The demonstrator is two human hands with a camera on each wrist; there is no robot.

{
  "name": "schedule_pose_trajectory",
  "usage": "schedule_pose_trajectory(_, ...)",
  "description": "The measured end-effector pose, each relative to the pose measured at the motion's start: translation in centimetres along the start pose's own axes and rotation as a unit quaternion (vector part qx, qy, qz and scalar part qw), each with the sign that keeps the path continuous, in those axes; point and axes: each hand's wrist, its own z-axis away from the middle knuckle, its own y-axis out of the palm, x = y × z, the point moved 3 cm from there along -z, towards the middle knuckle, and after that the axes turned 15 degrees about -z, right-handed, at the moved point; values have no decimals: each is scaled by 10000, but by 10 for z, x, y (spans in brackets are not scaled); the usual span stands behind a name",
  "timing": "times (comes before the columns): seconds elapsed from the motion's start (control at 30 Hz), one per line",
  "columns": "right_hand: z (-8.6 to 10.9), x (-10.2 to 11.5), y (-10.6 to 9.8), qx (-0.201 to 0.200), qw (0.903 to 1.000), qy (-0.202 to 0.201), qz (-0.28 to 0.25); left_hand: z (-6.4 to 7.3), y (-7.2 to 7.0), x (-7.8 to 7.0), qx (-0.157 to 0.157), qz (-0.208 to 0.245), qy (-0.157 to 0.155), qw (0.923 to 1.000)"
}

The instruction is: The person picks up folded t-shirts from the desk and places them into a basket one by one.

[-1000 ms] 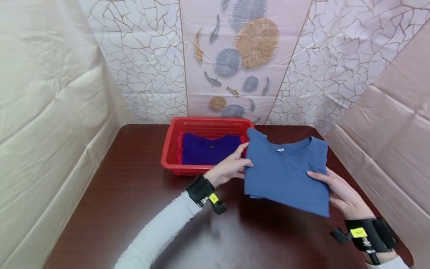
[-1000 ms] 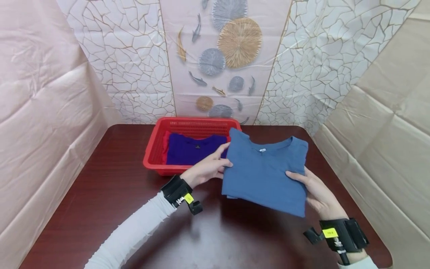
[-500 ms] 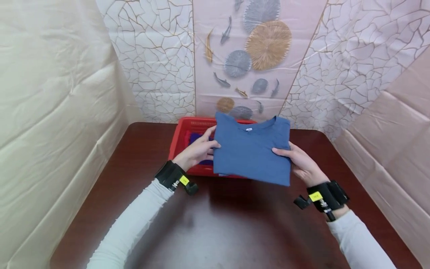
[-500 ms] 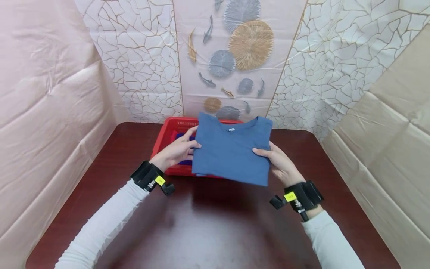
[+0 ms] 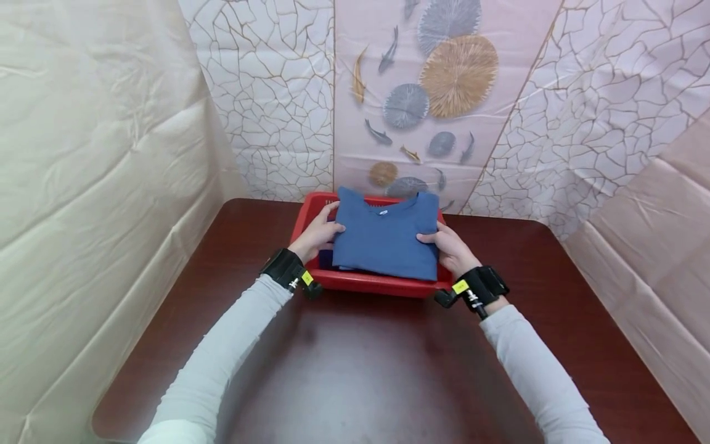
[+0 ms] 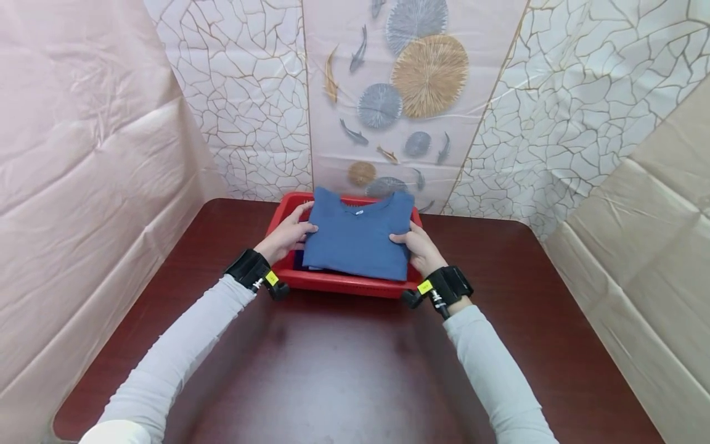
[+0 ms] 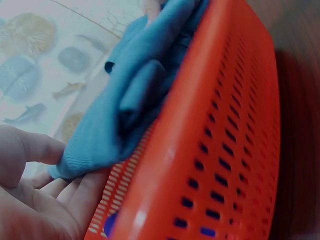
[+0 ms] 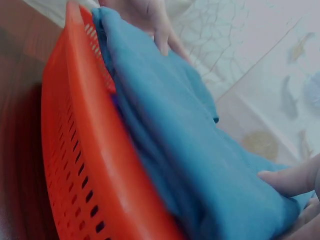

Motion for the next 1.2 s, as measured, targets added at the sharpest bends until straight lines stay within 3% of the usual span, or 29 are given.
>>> schedule_pose_trajectory(0.17,-15,-10,-3,-59,9999,-33,105,-5,0,10,-33,-428,-116,9990)
schedule_pose_trajectory(0.27,-17,-14,-3,-140,9988,-54,465,-5,0,18,-42,-720,-255,9971)
schedule_pose_trajectory(0.33,-18,-15,-3,-231,9936,-233,1083,-5,0,23,-80,-1019,-347,9942)
schedule_pose_trajectory(0.37,-17,-15,-4,-258,9868,-449,1532,-4,0,24,-170,-1341,-385,9901)
schedule_pose_trajectory(0.4,-15,-14,-3,-241,9741,-732,2127,-3,-2,24,-272,-1852,-326,9818)
schedule_pose_trajectory(0.43,-13,-12,-3,-231,9539,-1046,2804,-3,-3,23,-370,-2388,-217,9701)
schedule_pose_trajectory(0.47,-11,-11,-2,-179,9251,-1384,3532,-3,-4,20,-452,-2965,-61,9539)
schedule_pose_trajectory(0.5,-9,-9,0,-100,8876,-1730,4268,-3,-5,17,-486,-3556,122,9333)
schedule_pose_trajectory(0.53,-7,-8,2,54,8465,-2030,4921,-3,-5,13,-476,-4198,357,9057)
schedule_pose_trajectory(0.6,-3,-8,7,581,7777,-2328,5811,-3,-4,7,-186,-5207,960,8481)
schedule_pose_trajectory(0.63,-2,-11,9,903,7537,-2308,6087,-2,-1,5,99,-5463,1175,8292)
schedule_pose_trajectory(0.7,-1,-18,12,1557,7250,-2055,6387,-1,3,6,749,-5825,1366,7978)
schedule_pose_trajectory(0.77,-1,-26,13,1894,7176,-1561,6518,1,8,11,1297,-5989,1236,7805)
schedule_pose_trajectory(0.83,-2,-33,12,1921,7105,-1111,6678,3,11,17,1601,-6064,857,7742)
schedule_pose_trajectory(0.9,-2,-38,11,1818,7148,-699,6716,5,14,21,1700,-6084,509,7736)
schedule_pose_trajectory(1.0,-4,-44,10,1660,7202,-267,6731,6,17,26,1751,-6183,273,7657)
schedule_pose_trajectory(1.1,-7,-46,8,1578,7287,-36,6663,5,20,27,1779,-6289,273,7563)
schedule_pose_trajectory(1.2,-11,-42,8,1574,7402,-148,6535,0,18,25,1772,-6368,315,7497)
